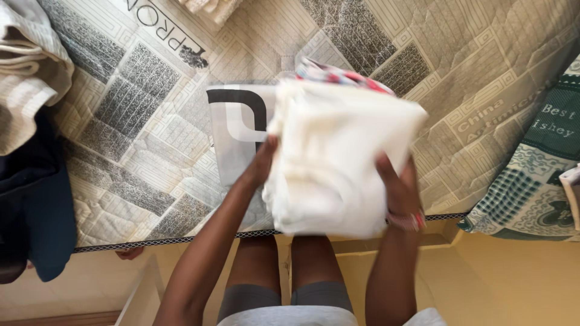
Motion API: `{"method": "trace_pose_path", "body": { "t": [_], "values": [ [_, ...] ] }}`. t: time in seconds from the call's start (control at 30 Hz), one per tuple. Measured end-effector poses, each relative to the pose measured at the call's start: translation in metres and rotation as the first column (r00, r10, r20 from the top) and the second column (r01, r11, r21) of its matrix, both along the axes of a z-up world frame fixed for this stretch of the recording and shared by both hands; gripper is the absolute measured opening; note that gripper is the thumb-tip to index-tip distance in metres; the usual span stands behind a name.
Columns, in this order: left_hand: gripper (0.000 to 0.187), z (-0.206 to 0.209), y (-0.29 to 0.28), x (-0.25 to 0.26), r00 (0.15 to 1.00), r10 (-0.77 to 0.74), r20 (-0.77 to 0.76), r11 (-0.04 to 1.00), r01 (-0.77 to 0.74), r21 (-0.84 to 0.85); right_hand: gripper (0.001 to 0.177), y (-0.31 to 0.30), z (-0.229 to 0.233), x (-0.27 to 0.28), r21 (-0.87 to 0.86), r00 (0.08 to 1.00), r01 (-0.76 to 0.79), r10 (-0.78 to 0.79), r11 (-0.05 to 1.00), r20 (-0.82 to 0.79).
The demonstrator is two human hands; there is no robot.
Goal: The person takes folded clothes from a shelf, places them on a mattress, sorts them into piles, and then carries the pile back to the closet.
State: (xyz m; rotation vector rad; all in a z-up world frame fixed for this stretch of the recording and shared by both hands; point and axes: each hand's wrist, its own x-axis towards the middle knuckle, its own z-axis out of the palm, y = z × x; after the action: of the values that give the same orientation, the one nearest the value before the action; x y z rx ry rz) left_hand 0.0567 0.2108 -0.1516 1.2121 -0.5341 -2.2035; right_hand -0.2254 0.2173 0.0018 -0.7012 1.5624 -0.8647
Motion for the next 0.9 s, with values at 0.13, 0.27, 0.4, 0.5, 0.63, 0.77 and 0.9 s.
{"method": "trace_pose_path", "body": {
  "t": [0.13,0.27,0.4,0.5,0.63,0.77,0.9],
  "values": [
    [0.103,0.013,-0.026,0.002,0.942,0.152,0.300,0.987,-0.129,-0.097,0.085,-0.056,-0.045,0.023,-0.005,0.999,-0.019,0.019,1.000,0.041],
    [0.096,0.059,-0.028,0.003,0.762,0.015,0.648,0.999,-0.030,0.012,0.084,-0.055,-0.044,0.016,-0.034,0.998,-0.065,0.065,0.997,0.011],
    [0.100,0.114,-0.036,0.014,0.737,0.390,0.552,0.893,-0.157,-0.421,0.094,-0.037,-0.030,0.017,-0.258,0.975,-0.188,0.148,0.948,-0.165],
    [0.100,0.155,-0.016,0.002,0.614,0.447,0.650,0.819,0.013,-0.574,0.108,-0.024,-0.011,0.016,-0.268,0.994,-0.085,0.064,0.960,-0.086],
    [0.093,0.173,-0.006,-0.026,0.559,0.383,0.735,0.676,0.373,-0.636,0.110,-0.013,0.005,0.041,-0.292,0.972,-0.120,0.053,0.949,-0.228],
    [0.096,0.172,-0.013,-0.030,0.541,0.283,0.792,0.748,0.393,-0.535,0.101,-0.016,0.015,0.052,-0.263,0.933,-0.205,0.107,0.943,-0.345],
    [0.095,0.203,-0.015,-0.027,0.435,0.401,0.806,0.697,0.426,-0.577,0.091,-0.006,0.015,0.032,-0.220,0.977,-0.027,-0.021,0.975,-0.212]
  ]
}}
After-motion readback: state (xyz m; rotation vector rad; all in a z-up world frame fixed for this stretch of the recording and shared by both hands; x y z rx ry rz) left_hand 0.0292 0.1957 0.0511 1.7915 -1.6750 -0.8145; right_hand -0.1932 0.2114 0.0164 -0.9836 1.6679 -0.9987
